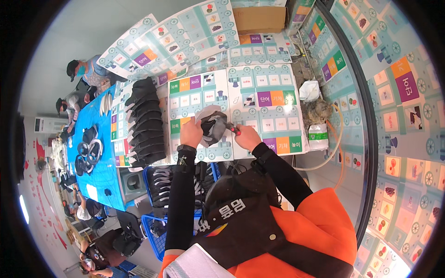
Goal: The person takes shoe components from a blue crate, aligns them on a template, and then stacks the assembled components back into a blue crate.
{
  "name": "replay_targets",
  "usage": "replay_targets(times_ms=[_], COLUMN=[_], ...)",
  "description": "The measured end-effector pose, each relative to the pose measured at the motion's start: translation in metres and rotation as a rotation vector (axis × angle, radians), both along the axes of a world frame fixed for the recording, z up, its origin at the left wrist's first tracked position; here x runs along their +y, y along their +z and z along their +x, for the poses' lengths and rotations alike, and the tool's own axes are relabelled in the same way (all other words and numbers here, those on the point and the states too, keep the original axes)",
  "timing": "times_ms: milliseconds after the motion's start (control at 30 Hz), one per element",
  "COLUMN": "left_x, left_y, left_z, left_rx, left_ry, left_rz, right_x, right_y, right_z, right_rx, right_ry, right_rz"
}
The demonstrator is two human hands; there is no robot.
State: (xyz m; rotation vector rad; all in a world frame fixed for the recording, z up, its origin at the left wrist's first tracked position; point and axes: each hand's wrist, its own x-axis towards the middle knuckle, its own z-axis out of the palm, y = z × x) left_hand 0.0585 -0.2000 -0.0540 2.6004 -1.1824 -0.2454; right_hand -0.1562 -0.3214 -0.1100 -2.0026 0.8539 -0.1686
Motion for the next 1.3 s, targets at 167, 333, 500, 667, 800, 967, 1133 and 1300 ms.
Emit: replay_targets(times_ms=[167, 333, 500, 667, 800, 967, 1133, 1300], left_x=[0.012, 0.006, 0.001, 0.02, 0.076, 0.156, 0.281, 0.372], left_y=[-0.004, 0.003, 0.0, 0.004, 0.006, 0.046, 0.014, 0.109], left_z=[0.002, -0.008, -0.007, 0.001, -0.004, -0.032, -0.016, 0.125], left_rx=[0.008, 0.023, 0.048, 0.049, 0.025, 0.077, 0.97, 0.768], left_ry=[0.01, 0.003, 0.031, 0.105, 0.149, 0.46, 0.939, 0.855], left_rz=[-0.067, -0.098, -0.062, -0.087, 0.028, -0.279, -0.798, -1.395], right_x=[0.004, -0.002, -0.003, 0.007, -0.002, -0.062, -0.097, -0.088], right_y=[0.005, -0.007, -0.011, -0.032, -0.035, -0.073, -0.102, -0.058], right_z=[-0.004, -0.011, -0.012, -0.008, -0.006, -0.045, -0.04, -0.042], right_rx=[0.02, 0.016, 0.041, 0.078, 0.139, -0.005, 0.191, 0.275], right_ry=[-0.05, -0.035, 0.003, 0.144, 0.228, -0.003, 0.077, 0.041], right_rz=[-0.026, -0.05, 0.005, 0.322, 0.584, -0.164, -0.432, -0.314])
